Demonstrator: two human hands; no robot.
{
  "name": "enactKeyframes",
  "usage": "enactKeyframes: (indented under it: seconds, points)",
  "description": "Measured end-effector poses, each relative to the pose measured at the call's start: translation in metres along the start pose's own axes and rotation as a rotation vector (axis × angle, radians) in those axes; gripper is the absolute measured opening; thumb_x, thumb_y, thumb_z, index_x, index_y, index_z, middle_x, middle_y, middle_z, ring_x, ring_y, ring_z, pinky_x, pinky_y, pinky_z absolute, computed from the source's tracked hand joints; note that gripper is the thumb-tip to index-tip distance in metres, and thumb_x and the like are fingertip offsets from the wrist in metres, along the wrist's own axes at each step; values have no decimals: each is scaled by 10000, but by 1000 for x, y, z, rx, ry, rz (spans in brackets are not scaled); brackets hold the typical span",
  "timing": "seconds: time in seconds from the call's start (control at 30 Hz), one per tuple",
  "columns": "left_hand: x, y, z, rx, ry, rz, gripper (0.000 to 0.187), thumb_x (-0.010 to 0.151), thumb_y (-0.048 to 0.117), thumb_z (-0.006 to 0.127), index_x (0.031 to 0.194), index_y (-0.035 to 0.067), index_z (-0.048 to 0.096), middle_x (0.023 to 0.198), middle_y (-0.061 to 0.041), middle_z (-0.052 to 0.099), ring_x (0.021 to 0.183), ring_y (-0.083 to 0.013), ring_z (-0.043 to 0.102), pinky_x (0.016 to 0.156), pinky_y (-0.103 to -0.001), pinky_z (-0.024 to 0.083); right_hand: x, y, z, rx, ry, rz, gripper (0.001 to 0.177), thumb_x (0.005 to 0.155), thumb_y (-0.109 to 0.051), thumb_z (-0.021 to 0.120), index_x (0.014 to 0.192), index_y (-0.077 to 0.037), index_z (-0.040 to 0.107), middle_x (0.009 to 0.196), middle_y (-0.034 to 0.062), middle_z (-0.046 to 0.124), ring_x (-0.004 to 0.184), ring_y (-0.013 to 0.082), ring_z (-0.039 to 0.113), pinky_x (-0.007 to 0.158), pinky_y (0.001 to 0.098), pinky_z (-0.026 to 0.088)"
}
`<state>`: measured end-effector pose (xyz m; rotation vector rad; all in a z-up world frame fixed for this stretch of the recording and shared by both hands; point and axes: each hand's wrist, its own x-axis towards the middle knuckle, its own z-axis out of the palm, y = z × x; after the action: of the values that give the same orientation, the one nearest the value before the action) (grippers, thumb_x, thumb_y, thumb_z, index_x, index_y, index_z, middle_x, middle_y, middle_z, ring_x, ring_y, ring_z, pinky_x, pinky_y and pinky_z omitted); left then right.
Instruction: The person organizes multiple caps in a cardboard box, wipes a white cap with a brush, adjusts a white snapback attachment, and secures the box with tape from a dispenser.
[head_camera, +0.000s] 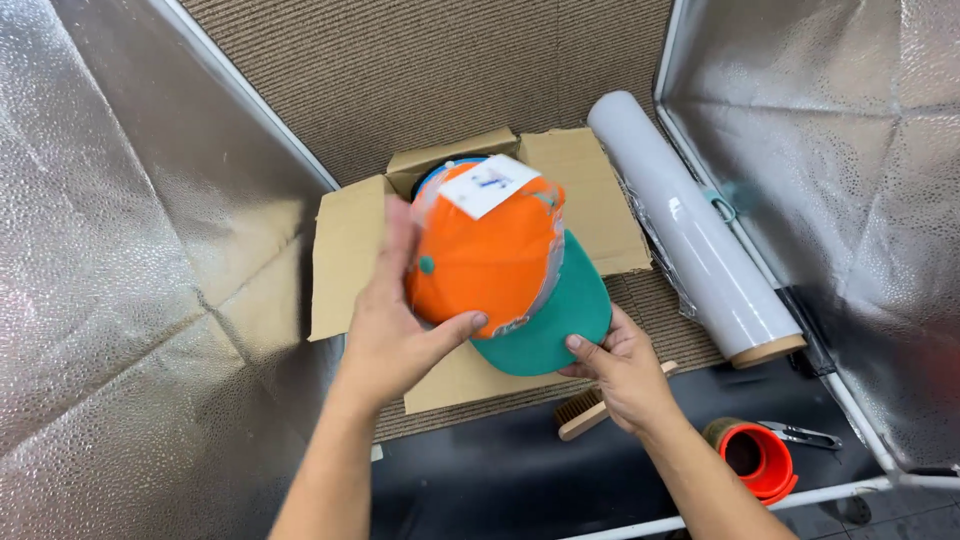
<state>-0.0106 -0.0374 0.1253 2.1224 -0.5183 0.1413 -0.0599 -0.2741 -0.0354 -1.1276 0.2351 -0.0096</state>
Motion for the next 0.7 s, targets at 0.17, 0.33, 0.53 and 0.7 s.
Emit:
enactKeyframes:
  seconds: [0.17,0.33,0.53,0.7]
  points:
    - [11,14,-1,-74,-231,-230,1067,484,219,974,1435,156,492,1301,-85,647,1192,-205,612,939,-357,565,5,3,-14,-120,49,-89,380,887,-67,723,1258,-56,640,974,130,757,853,239,717,690,413,660]
    - [5,-36,22,-369,-374,-227,495,507,22,998,966,17,813,735,-101,776,671,-159,703,596,-314,619,-7,-34,-12,-197,48,-118,333,915,-50,716,1246,-32,681,868,146,751,786,203,674,702,411,651]
    - [6,-27,24,-688,-561,-176,281,686,-22,878,962,-20,828,781,-162,789,690,-175,692,670,-377,625,1,-25,-27,-117,-43,-180,330,854,0,762,1181,-17,718,856,170,779,807,214,702,718,418,641]
    - [-4,-66,53,-1012,-457,-127,593,668,-60,872,1240,-4,726,1112,-213,779,1030,-315,743,895,-509,590,-34,-48,-2,706,-217,268,776,609,-315,630,1355,-103,637,1224,219,720,1082,421,668,964,591,501]
